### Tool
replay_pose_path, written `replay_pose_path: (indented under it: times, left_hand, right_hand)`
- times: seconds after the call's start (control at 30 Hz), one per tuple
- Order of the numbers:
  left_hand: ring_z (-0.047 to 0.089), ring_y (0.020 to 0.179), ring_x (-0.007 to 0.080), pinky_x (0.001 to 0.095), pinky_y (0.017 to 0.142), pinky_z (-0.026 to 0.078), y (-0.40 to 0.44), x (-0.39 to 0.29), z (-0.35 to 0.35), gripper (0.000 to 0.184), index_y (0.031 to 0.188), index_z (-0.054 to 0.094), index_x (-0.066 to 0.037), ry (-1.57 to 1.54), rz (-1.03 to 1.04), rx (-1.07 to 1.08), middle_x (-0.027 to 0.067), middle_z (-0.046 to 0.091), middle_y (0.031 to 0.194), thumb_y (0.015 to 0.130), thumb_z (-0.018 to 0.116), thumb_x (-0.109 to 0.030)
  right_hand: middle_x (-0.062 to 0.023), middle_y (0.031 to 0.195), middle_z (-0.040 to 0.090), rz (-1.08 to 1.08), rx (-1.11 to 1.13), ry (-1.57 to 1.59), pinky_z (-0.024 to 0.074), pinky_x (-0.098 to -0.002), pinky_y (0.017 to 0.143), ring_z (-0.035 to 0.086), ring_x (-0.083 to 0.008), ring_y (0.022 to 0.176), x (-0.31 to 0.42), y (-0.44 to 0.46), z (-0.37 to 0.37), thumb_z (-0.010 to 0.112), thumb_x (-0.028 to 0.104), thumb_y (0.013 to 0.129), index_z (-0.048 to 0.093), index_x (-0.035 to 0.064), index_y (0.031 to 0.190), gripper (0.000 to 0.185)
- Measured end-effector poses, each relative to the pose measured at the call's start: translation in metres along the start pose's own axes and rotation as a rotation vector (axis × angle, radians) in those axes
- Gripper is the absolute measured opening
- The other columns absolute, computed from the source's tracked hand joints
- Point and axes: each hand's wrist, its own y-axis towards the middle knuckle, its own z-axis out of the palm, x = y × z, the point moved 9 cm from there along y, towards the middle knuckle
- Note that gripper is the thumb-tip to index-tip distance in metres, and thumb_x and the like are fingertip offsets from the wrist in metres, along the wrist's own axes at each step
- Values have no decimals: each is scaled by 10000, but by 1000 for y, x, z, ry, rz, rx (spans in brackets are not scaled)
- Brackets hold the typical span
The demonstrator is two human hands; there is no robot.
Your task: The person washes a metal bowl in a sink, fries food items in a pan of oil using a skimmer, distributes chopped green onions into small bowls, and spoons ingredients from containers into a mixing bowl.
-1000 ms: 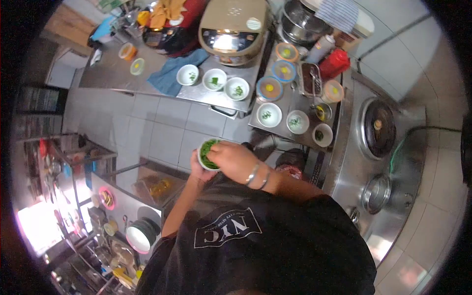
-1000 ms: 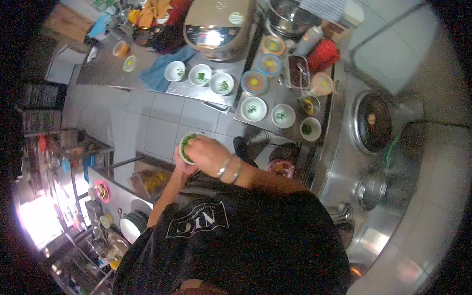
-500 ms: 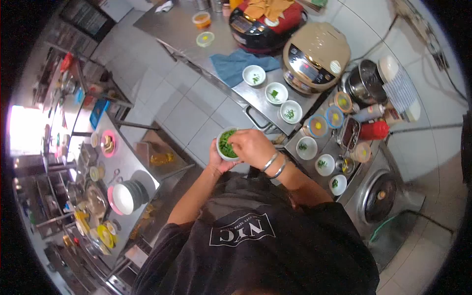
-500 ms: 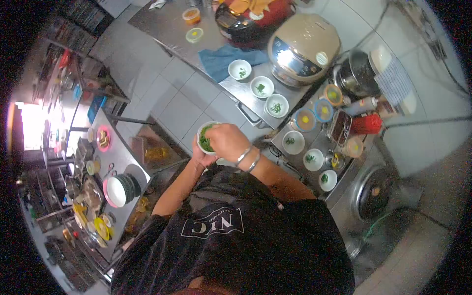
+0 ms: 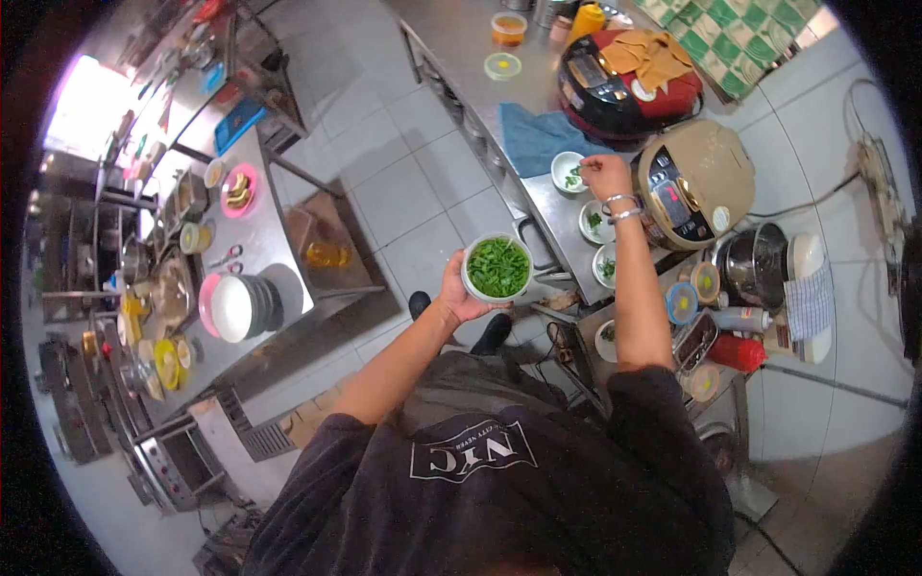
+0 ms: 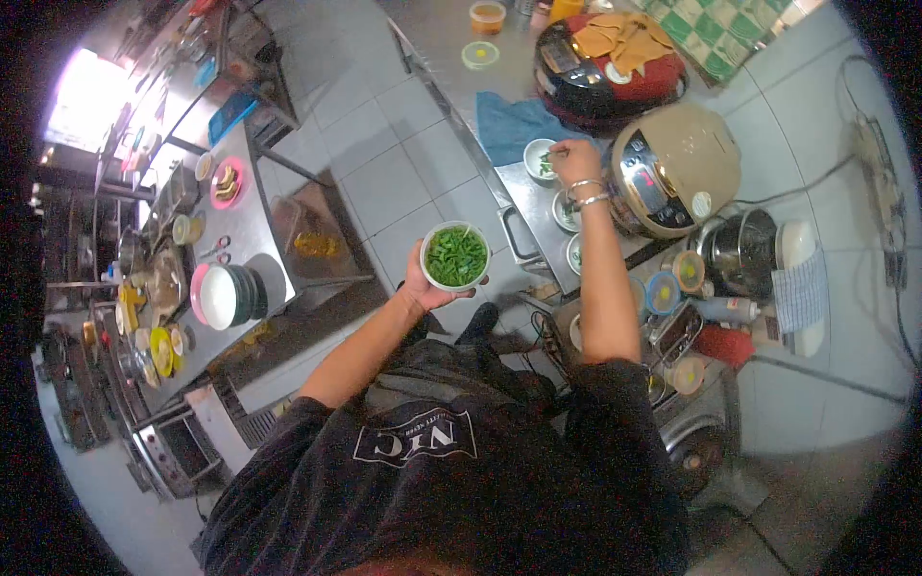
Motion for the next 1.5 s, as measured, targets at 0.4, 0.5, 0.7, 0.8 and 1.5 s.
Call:
replay_pose_path:
  times: [0.4, 0.5, 0.7, 0.8, 1.5]
  left_hand:
    - [594, 1045, 430, 446, 654, 495, -32, -11, 3, 822, 1480, 369, -157, 18, 122, -21, 179, 498, 1369, 818, 434, -640]
    - [573, 1053, 434, 430, 648, 521, -38, -12, 6, 810, 1478, 367, -149, 20, 100, 17, 196, 490, 1362, 826, 491, -614]
    - [576, 1063, 486, 424, 598, 531, -47, -7, 3, 808, 1469, 366, -163, -73, 105, 96, 216, 481, 1364, 839, 447, -664]
    - [587, 1017, 462, 409, 569, 517, -54, -1, 4, 775, 1466, 368, -163, -120, 86, 71, 213, 491, 1335, 855, 440, -633]
    - [584, 1188, 302, 480, 1021, 461, -164, -97, -38, 644, 1339, 535, -77, -12, 255, -15, 142, 578, 1330, 908, 491, -554]
  right_hand:
    - [-168, 832, 709, -75, -48, -467, 550, -388, 749, 699, -315, 789, 0, 18, 4, 717, 153, 697, 771, 106, 820, 143]
    - [-171, 820, 705, -43, 31, -345, 541, -396, 720, 689, -322, 755, 20, -51, -45, 696, 189, 754, 758, 80, 857, 163]
    - [-167, 813, 692, 184, 211, -523, 532, -438, 789, 672, -359, 832, -46, -242, -78, 710, 216, 767, 766, 94, 852, 159]
    - [-161, 801, 693, 194, 247, -460, 538, -434, 752, 674, -345, 785, -88, -294, -60, 719, 168, 734, 765, 102, 853, 144]
    - [-276, 1502, 284, -638, 450, -79, 338, -475, 1111, 356, -458, 1347, 367, -262, 165, 877, 443, 597, 257, 58, 1514, 1172]
